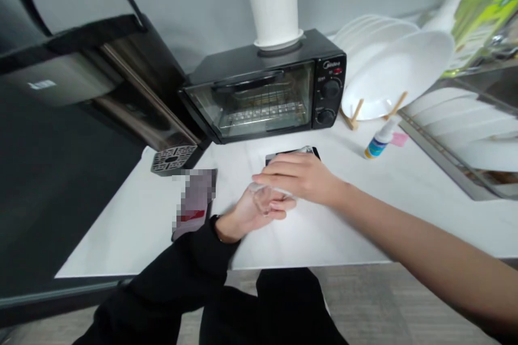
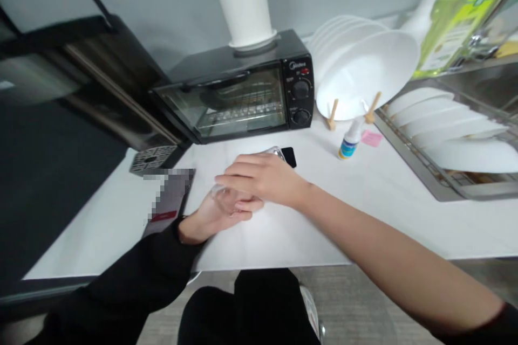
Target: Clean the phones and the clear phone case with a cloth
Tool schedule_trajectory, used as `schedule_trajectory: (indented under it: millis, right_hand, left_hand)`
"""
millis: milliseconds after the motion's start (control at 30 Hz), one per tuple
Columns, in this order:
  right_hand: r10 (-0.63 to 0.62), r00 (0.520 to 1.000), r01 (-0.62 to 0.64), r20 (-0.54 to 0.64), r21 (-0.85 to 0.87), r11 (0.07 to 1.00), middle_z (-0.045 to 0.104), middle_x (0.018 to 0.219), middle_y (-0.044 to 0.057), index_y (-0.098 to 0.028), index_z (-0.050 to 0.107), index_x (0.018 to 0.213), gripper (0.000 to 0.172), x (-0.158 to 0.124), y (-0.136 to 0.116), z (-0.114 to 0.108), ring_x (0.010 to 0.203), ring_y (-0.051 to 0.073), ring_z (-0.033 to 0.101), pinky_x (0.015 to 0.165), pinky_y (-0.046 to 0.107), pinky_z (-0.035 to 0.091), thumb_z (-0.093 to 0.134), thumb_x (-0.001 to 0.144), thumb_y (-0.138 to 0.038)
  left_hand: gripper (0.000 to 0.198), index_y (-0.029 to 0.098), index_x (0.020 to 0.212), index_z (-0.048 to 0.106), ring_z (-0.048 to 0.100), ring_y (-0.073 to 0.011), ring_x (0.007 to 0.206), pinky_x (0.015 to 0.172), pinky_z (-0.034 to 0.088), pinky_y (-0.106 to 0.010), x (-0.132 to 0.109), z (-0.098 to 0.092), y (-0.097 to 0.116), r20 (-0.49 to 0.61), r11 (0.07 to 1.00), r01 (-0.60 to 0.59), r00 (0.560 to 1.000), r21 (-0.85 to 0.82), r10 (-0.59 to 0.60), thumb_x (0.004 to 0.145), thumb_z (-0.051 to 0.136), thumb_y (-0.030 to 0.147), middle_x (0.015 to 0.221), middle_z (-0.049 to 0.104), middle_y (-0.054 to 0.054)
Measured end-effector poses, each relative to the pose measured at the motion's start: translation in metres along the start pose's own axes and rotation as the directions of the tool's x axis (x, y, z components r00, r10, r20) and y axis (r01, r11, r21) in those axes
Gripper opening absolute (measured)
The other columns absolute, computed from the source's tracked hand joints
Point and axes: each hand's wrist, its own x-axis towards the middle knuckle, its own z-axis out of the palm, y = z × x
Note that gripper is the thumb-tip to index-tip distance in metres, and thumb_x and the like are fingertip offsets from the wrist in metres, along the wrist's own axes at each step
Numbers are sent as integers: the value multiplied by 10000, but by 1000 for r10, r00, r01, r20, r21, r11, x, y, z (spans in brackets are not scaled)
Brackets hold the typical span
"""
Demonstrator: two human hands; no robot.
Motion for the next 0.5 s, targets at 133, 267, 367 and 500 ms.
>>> schedule_trajectory:
  millis: [133, 267, 367, 500]
  right_hand:
    - [147, 984, -140, -102, 69, 988, 778, 1045, 64, -275, 741, 1193, 255, -7, 11, -1, 938, 232, 728, 808, 394, 627, 537, 1043, -250]
    - [41, 996, -30, -83, 125, 992, 777, 1106, 70, -287, 732, 1235, 279, -1, 0, 9, 996, 230, 737, 876, 375, 628, 530, 1043, -287]
    - [59, 995, -50, -77, 110, 993, 784, 1087, 79, -255, 730, 1225, 259, -3, 5, 6, 999, 239, 733, 877, 384, 621, 552, 1038, -273]
    - [199, 961, -198, -191, 23, 980, 784, 972, 79, -203, 750, 1111, 187, -6, 14, 1, 909, 234, 724, 841, 400, 606, 590, 1029, -257]
  left_hand:
    - [277, 168, 933, 632, 224, -55, 499, 428, 165, -163, 2, 2, -1, 96, 997, 60, 994, -41, -56, 899, 697, 435, 935, 628, -67]
    - [374, 179, 656, 487, 292, -85, 496, 450, 192, -167, 2, -4, -8, 87, 995, 0, 996, -104, 9, 805, 783, 352, 602, 387, 35]
    - [341, 184, 678, 496, 285, -87, 493, 440, 174, -166, 1, -3, -10, 96, 992, -8, 995, -128, 20, 839, 746, 350, 619, 418, 23]
    - [226, 202, 1021, 626, 230, -56, 476, 419, 152, -155, 0, 8, -9, 116, 984, -38, 992, -175, 58, 928, 645, 407, 903, 617, -47]
